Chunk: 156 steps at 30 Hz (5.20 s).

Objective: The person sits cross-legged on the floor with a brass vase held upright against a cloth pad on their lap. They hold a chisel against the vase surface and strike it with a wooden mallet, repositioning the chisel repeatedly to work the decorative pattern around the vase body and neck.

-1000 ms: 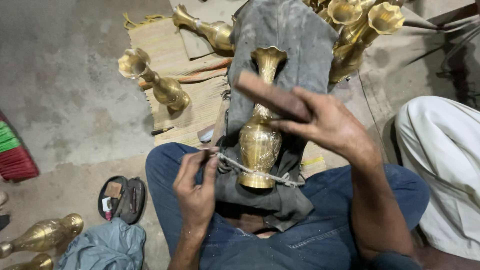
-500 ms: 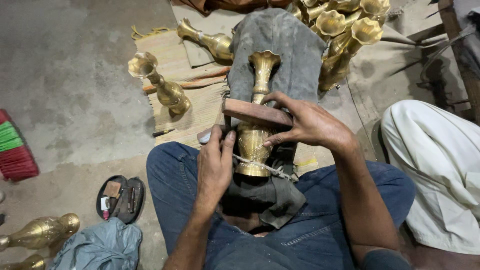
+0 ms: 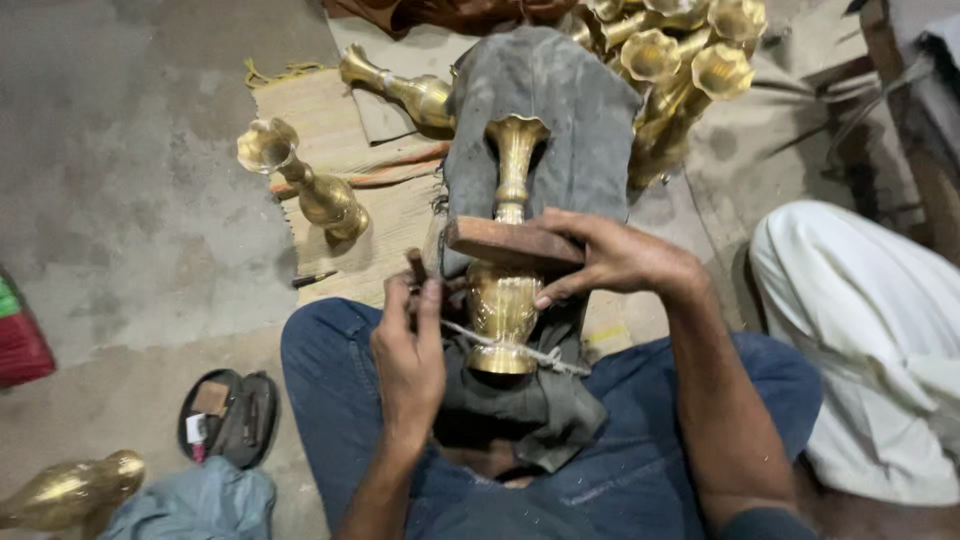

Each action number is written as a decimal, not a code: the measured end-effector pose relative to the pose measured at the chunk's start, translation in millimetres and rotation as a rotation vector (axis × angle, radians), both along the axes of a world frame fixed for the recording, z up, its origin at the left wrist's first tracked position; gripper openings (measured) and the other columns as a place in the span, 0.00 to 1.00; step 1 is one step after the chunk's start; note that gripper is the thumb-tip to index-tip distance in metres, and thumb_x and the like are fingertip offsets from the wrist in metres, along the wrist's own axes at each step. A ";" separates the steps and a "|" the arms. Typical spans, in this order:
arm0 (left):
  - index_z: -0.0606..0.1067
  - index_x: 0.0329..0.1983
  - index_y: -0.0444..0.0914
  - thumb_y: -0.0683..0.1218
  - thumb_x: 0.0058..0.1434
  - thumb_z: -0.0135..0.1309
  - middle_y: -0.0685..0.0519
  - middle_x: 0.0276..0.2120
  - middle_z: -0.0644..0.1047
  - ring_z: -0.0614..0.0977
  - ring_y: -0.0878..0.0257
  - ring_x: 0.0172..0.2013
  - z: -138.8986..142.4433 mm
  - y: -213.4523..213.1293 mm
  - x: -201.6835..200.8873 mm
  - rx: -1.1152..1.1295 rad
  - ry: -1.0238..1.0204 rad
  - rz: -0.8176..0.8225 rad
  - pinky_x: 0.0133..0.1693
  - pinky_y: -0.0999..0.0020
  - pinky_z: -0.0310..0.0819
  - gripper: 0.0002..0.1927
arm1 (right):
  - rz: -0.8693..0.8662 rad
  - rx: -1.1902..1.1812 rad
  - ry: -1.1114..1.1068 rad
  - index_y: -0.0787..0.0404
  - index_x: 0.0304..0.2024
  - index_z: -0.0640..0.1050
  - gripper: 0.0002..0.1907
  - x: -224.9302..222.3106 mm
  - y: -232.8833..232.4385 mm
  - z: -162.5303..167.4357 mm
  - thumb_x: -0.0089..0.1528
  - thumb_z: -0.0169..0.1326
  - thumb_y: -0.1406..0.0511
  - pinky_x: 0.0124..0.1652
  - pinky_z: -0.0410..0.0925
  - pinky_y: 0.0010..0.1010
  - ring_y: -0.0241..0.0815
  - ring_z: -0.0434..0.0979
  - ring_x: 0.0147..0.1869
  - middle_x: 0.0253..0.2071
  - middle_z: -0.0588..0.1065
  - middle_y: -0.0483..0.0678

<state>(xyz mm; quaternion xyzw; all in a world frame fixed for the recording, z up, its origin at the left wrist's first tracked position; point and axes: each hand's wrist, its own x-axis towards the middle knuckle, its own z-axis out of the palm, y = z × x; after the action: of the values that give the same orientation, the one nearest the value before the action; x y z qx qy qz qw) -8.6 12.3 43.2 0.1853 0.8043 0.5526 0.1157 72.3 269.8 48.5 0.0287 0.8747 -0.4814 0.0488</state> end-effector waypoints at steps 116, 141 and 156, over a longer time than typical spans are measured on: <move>0.82 0.49 0.39 0.52 0.59 0.65 0.51 0.22 0.82 0.83 0.63 0.22 52.0 71.2 -66.9 -0.289 0.283 -0.563 0.28 0.67 0.76 0.18 | -0.300 -0.052 0.044 0.62 0.60 0.72 0.28 -0.7 59.5 -28.8 0.57 0.62 0.67 0.53 0.74 0.44 0.50 0.79 0.54 0.51 0.77 0.52; 0.81 0.52 0.40 0.53 0.60 0.64 0.52 0.22 0.81 0.84 0.66 0.23 50.6 69.9 -64.9 -0.261 0.239 -0.544 0.28 0.69 0.76 0.20 | -0.466 -0.102 0.288 0.67 0.60 0.68 0.26 -6.0 51.0 -21.0 0.63 0.62 0.66 0.51 0.74 0.43 0.47 0.79 0.50 0.44 0.76 0.51; 0.81 0.53 0.39 0.53 0.61 0.63 0.52 0.24 0.83 0.85 0.67 0.23 54.6 69.2 -63.5 -0.251 0.209 -0.564 0.28 0.69 0.77 0.20 | -0.456 -0.131 -0.007 0.61 0.56 0.73 0.23 -1.3 44.2 -18.7 0.59 0.62 0.67 0.36 0.71 0.38 0.43 0.74 0.37 0.36 0.76 0.48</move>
<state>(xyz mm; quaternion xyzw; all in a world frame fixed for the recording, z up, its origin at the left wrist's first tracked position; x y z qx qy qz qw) -72.1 81.5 97.8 0.4407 0.7908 0.3731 0.2029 71.0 314.1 29.8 0.2242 0.8122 -0.5357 -0.0563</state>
